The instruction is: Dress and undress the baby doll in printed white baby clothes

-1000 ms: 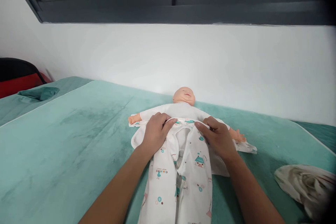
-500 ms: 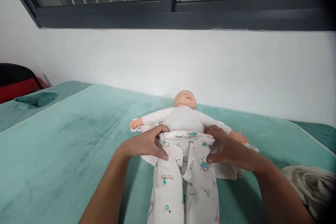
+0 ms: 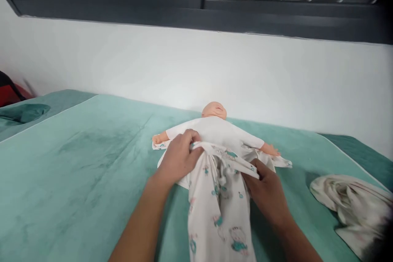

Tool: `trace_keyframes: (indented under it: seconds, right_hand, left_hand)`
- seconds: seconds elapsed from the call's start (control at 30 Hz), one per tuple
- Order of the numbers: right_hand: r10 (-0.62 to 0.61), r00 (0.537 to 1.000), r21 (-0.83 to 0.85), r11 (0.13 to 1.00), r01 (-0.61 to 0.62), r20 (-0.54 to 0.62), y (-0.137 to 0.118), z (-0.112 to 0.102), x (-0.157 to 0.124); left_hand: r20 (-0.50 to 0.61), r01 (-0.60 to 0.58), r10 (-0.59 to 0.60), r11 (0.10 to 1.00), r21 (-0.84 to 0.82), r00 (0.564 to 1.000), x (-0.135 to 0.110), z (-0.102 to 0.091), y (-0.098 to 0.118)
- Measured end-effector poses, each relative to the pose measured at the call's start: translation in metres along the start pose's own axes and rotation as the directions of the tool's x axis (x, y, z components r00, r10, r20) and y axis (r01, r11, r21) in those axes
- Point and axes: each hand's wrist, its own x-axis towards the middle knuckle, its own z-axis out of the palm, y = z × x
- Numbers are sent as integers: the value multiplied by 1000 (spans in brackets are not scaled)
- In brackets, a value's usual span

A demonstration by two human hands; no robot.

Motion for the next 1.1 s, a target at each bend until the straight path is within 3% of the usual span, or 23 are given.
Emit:
trace_keyframes:
  seconds: [0.03, 0.1, 0.23, 0.3, 0.43, 0.5, 0.6, 0.67, 0.77, 0.87, 0.93, 1.03, 1.1]
  right_hand:
    - [-9, 1000, 48, 999, 10, -12, -2, 2, -2]
    - [-68, 995, 129, 990, 58, 75, -2, 1, -3]
    - [-165, 893, 242, 968, 66, 419, 10, -14, -5]
    - [-174, 860, 251, 966, 56, 480, 14, -20, -11]
    - [-245, 862, 297, 948, 117, 444, 13, -19, -27]
    - [-258, 884, 314, 940, 136, 390, 13, -15, -33]
    - [-203, 967, 323, 935, 146, 151, 15, -11, -42]
    - [-146, 989, 363, 921, 138, -6, 18, -10, -50]
    - [-95, 994, 418, 902, 107, -50, 20, -11, -64]
    - [-126, 991, 464, 881, 87, 53, 22, -15, -76]
    - [-166, 973, 506, 860, 62, 163, 22, -21, -81]
    - [-289, 883, 512, 857, 66, 369, 19, -35, -91]
    - [-342, 813, 454, 884, 109, 471, 15, -43, -102]
  left_hand:
    - [-77, -26, 28, 999, 25, 997, 0, 4, -1]
    - [-139, -38, 42, 999, 35, 989, 0, 11, -4]
    - [-56, 60, -65, 994, -89, 996, -11, 16, -11]
    - [7, 135, -135, 979, -152, 991, -25, 11, -12]
    - [282, 288, -208, 915, -283, 937, -60, -4, -9]
    - [332, 328, -224, 896, -300, 916, -74, -6, -6]
    - [189, 274, -233, 934, -230, 954, -88, 3, -2]
    - [79, 199, -188, 964, -178, 979, -96, 12, 0]
    - [8, 163, -164, 974, -159, 986, -107, 21, 3]
    - [19, 200, -201, 950, -240, 979, -118, 17, 5]
    - [119, 227, -198, 917, -329, 973, -125, 8, 9]
    - [314, 227, -109, 901, -369, 943, -140, -6, 17]
    - [410, 193, -57, 934, -301, 910, -151, -12, 24]
